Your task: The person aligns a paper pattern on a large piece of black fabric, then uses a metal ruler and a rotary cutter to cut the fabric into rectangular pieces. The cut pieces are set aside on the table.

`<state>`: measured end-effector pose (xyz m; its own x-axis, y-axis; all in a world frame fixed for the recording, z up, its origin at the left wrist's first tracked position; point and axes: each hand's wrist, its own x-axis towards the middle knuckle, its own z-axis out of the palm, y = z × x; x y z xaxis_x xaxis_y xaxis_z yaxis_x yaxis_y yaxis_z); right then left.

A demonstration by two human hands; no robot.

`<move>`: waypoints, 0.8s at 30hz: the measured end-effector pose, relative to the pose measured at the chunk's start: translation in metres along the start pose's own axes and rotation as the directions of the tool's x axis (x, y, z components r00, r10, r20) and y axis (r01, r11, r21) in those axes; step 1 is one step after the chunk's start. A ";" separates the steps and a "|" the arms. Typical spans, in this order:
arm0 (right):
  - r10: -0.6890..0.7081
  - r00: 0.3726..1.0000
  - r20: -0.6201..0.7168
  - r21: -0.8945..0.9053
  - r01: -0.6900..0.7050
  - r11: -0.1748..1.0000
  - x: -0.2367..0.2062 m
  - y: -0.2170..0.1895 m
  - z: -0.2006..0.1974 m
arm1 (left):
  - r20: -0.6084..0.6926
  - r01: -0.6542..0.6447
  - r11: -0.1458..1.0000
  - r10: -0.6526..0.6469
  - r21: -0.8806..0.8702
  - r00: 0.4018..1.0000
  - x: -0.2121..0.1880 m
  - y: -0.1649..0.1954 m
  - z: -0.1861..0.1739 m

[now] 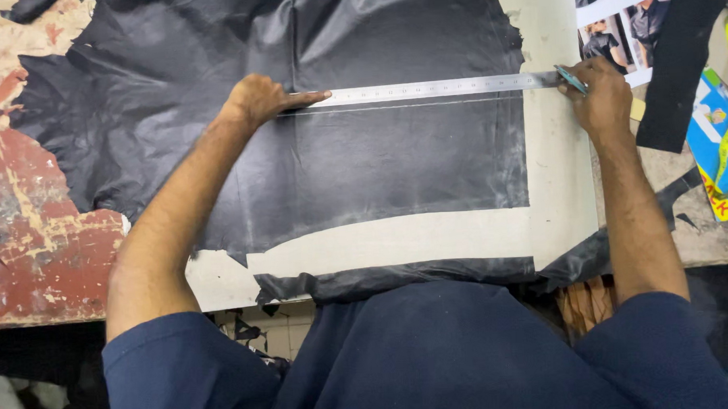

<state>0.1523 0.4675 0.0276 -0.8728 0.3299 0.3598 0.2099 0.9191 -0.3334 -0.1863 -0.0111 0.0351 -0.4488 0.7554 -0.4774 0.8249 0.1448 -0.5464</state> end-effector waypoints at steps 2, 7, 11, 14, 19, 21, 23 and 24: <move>0.010 1.000 0.008 -0.015 -0.010 1.000 0.002 -0.005 -0.003 | 0.055 -0.051 0.996 0.047 0.070 0.997 0.009 -0.008 -0.010; 0.021 1.000 -0.018 -0.208 -0.025 0.978 0.004 -0.040 -0.025 | 0.064 -0.161 0.985 0.165 -0.067 0.984 0.029 -0.019 -0.027; 0.120 0.967 -0.226 -0.264 -0.179 0.948 -0.018 -0.129 -0.039 | 0.043 -0.253 0.935 0.272 -0.248 0.961 0.041 -0.026 -0.023; 0.037 0.989 -0.145 0.035 -0.033 0.999 -0.033 -0.228 0.001 | 0.069 -0.302 0.906 0.336 -0.297 0.939 0.051 -0.032 -0.016; -0.260 0.964 0.050 0.134 0.251 0.959 -0.012 -0.380 0.113 | -0.034 -0.353 0.858 0.368 -0.372 0.929 0.067 -0.037 0.000; -0.323 0.946 -0.020 0.137 0.323 0.936 0.016 -0.418 0.154 | -0.022 -0.344 0.817 0.377 -0.463 0.926 0.072 -0.033 0.003; -0.397 0.916 -0.057 0.162 0.401 0.901 0.043 -0.446 0.187 | 0.049 -0.278 0.775 0.368 -0.568 0.928 0.082 -0.036 0.000; -0.426 0.903 -0.051 0.175 0.428 0.886 0.054 -0.455 0.200 | 0.060 -0.242 0.761 0.345 -0.602 0.937 0.084 -0.037 0.000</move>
<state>-0.0790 0.0242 0.0243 -0.8553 -0.0829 0.5115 -0.2650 0.9183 -0.2943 -0.2541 0.0469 0.0154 -0.1565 0.7191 -0.6770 0.9430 0.3126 0.1141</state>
